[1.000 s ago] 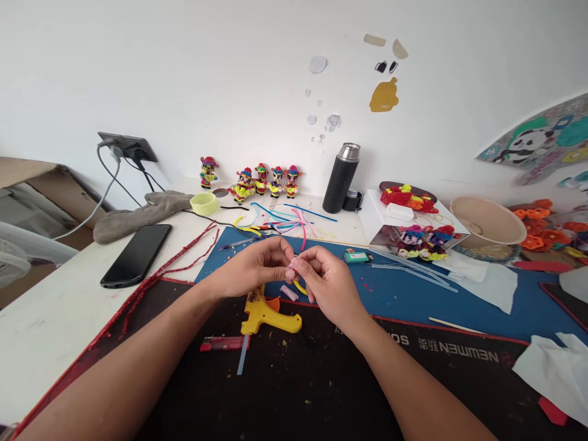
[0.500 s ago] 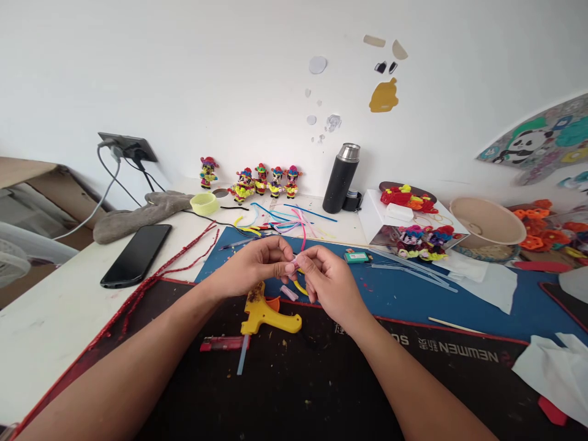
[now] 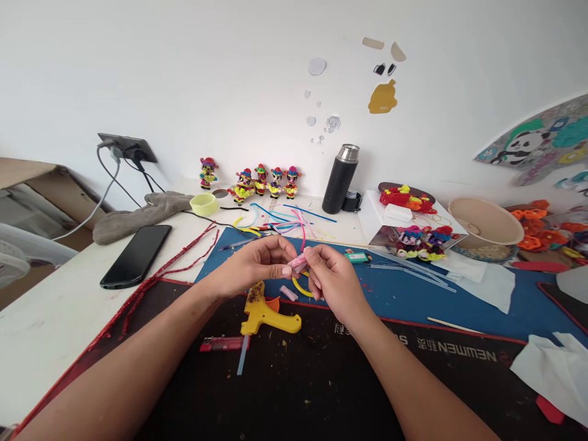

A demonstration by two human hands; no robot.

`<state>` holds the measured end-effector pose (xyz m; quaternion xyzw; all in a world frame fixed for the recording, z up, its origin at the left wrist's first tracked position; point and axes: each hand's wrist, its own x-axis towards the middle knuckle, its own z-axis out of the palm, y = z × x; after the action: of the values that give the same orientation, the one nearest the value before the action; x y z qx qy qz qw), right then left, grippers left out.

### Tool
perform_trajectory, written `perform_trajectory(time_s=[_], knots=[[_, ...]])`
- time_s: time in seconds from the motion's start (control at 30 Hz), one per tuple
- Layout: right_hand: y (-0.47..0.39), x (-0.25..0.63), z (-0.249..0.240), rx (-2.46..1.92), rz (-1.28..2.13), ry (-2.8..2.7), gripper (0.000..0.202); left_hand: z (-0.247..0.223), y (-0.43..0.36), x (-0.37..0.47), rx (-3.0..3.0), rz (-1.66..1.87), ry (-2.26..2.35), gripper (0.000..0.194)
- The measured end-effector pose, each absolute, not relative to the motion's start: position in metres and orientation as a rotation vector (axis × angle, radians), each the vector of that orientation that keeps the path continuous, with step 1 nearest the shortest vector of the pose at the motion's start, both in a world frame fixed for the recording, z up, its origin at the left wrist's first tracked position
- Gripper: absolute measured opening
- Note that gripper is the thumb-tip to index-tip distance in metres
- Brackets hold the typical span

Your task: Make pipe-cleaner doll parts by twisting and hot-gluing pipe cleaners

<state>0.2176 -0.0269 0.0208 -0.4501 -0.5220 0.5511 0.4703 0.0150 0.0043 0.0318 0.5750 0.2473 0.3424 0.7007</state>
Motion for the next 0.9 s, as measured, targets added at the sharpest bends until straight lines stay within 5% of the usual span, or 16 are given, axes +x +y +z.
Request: perform_trajectory(time_s=[0.9], knots=[[-0.0287, 0.2152, 0.0225, -1.113, 1.411, -1.315, 0.046, 0.0327, 0.0031, 0.0220, 1.279, 0.725, 0.656, 0.030]])
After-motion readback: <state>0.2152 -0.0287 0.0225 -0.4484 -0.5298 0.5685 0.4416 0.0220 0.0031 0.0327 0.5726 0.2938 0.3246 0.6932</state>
